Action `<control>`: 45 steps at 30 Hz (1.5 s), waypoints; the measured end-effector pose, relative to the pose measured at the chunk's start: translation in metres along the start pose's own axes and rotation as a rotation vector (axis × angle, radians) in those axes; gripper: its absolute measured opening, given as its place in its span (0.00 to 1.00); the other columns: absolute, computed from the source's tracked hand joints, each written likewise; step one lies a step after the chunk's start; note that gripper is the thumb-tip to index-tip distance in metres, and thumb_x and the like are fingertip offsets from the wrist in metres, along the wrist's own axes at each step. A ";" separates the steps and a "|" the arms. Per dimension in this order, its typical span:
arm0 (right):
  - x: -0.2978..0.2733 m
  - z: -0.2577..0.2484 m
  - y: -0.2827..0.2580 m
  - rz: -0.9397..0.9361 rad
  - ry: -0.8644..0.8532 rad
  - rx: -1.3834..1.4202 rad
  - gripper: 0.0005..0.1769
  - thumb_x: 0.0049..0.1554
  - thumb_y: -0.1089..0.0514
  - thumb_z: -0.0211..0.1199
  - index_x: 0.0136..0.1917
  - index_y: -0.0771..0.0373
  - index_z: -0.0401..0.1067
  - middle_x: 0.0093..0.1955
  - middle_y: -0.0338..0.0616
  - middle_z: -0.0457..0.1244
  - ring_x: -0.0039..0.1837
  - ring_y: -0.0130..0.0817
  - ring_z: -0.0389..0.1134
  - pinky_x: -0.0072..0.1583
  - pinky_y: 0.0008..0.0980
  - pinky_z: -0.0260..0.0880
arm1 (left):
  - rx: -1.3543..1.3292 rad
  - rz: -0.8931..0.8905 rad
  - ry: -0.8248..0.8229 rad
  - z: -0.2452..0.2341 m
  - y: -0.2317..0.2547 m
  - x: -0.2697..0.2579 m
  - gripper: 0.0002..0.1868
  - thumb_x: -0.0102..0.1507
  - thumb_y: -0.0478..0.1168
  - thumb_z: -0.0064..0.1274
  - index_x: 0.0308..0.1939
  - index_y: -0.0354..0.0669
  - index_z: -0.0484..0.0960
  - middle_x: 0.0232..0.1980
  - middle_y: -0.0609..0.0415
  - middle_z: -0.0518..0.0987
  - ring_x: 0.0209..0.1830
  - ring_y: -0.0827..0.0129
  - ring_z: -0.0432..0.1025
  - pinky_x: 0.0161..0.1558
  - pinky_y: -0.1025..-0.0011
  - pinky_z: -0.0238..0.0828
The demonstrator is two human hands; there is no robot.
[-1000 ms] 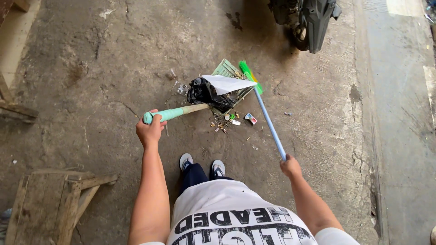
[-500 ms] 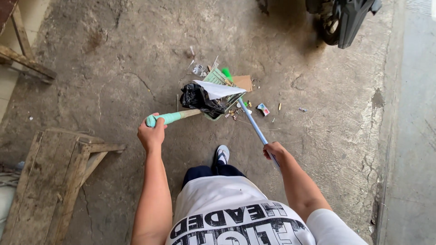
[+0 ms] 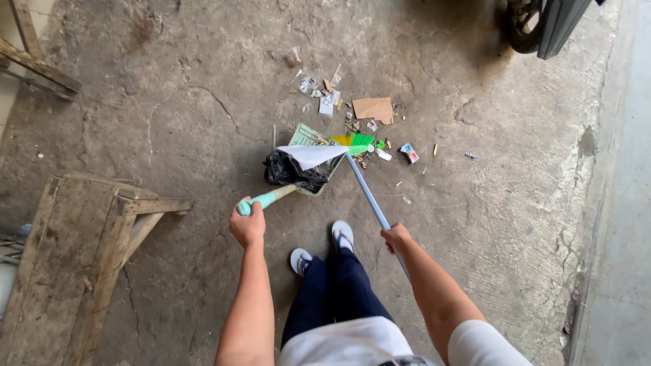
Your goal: Sweeping debris and trash into a dustpan and emptying it into a storage crate.
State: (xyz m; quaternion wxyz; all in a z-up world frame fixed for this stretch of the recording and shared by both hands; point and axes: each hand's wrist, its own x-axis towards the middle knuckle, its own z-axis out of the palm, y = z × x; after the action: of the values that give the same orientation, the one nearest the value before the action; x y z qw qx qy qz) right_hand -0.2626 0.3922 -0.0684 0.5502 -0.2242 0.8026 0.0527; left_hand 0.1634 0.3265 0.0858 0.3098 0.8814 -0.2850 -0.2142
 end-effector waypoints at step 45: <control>-0.012 -0.040 -0.014 -0.405 -0.032 0.042 0.30 0.58 0.52 0.63 0.72 0.58 0.66 0.27 0.45 0.58 0.24 0.34 0.59 0.27 0.39 0.61 | -0.430 0.406 -0.177 -0.091 0.063 -0.052 0.12 0.63 0.39 0.61 0.49 0.39 0.82 0.50 0.53 0.85 0.44 0.71 0.79 0.45 0.71 0.76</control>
State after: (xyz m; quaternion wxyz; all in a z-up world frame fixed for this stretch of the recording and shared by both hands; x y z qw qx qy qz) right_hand -0.2876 0.3703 -0.0397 0.5669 -0.3685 0.7332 -0.0723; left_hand 0.1519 0.3576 0.2040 0.4997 0.6986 -0.4294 -0.2792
